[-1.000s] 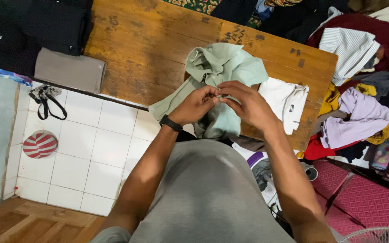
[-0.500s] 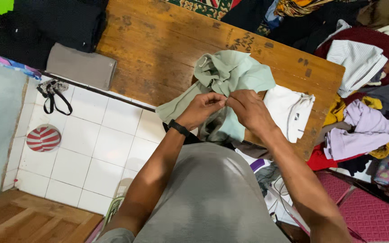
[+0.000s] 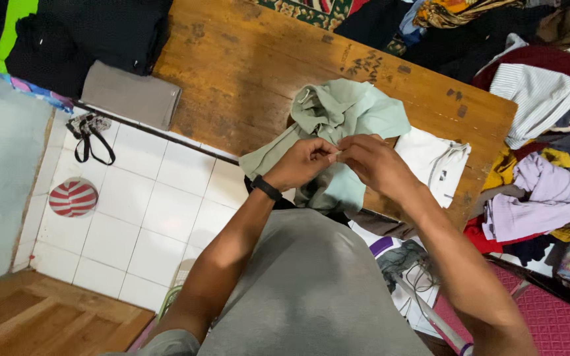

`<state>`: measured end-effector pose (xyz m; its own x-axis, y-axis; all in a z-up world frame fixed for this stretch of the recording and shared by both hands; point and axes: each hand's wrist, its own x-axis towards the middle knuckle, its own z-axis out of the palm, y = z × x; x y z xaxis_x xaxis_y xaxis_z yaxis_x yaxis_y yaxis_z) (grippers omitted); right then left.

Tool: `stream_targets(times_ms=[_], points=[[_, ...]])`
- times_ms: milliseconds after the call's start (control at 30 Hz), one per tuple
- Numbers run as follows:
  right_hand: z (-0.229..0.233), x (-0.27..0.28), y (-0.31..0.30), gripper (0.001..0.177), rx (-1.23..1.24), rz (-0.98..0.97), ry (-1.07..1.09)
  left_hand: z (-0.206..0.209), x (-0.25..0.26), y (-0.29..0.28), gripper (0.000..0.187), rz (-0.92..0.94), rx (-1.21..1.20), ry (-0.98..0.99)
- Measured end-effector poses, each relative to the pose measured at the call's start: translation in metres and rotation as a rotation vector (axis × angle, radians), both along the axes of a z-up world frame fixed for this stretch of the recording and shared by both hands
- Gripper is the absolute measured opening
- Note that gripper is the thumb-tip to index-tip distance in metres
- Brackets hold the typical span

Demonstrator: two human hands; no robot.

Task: The person folds a shirt, a white top, and a striped garment by hand on a wooden table and places them onto a stack inside a green container.

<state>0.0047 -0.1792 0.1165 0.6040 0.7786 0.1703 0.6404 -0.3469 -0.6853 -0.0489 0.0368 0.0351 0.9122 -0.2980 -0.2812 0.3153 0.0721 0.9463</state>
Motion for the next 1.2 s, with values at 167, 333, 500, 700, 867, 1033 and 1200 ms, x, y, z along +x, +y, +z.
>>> stream_targets(times_ms=[167,333,500,700,867,1033,1200], points=[[-0.005,0.005,-0.016,0.018,-0.025,-0.072,0.133,0.021,0.001,-0.016,0.014,0.013,0.167,-0.130],[-0.013,-0.006,-0.017,0.015,-0.050,-0.256,0.114,0.035,0.015,-0.031,0.009,0.041,0.263,-0.307],[-0.028,-0.014,-0.007,0.022,0.080,-0.354,-0.274,0.041,0.016,-0.044,0.006,0.166,0.342,-0.433],[-0.030,-0.022,0.011,0.027,0.116,-0.504,-0.444,0.051,0.015,-0.053,0.007,0.278,0.418,-0.634],[-0.028,-0.023,0.004,0.028,0.198,-0.528,-0.306,0.050,0.024,-0.052,0.010,0.184,0.463,-0.685],[-0.026,-0.028,-0.008,0.030,0.224,-0.533,-0.165,0.041,0.023,-0.059,0.011,0.140,0.477,-0.766],[-0.028,-0.022,-0.007,0.018,0.142,-0.529,-0.292,0.033,0.022,-0.066,0.009,0.186,0.488,-0.738]])
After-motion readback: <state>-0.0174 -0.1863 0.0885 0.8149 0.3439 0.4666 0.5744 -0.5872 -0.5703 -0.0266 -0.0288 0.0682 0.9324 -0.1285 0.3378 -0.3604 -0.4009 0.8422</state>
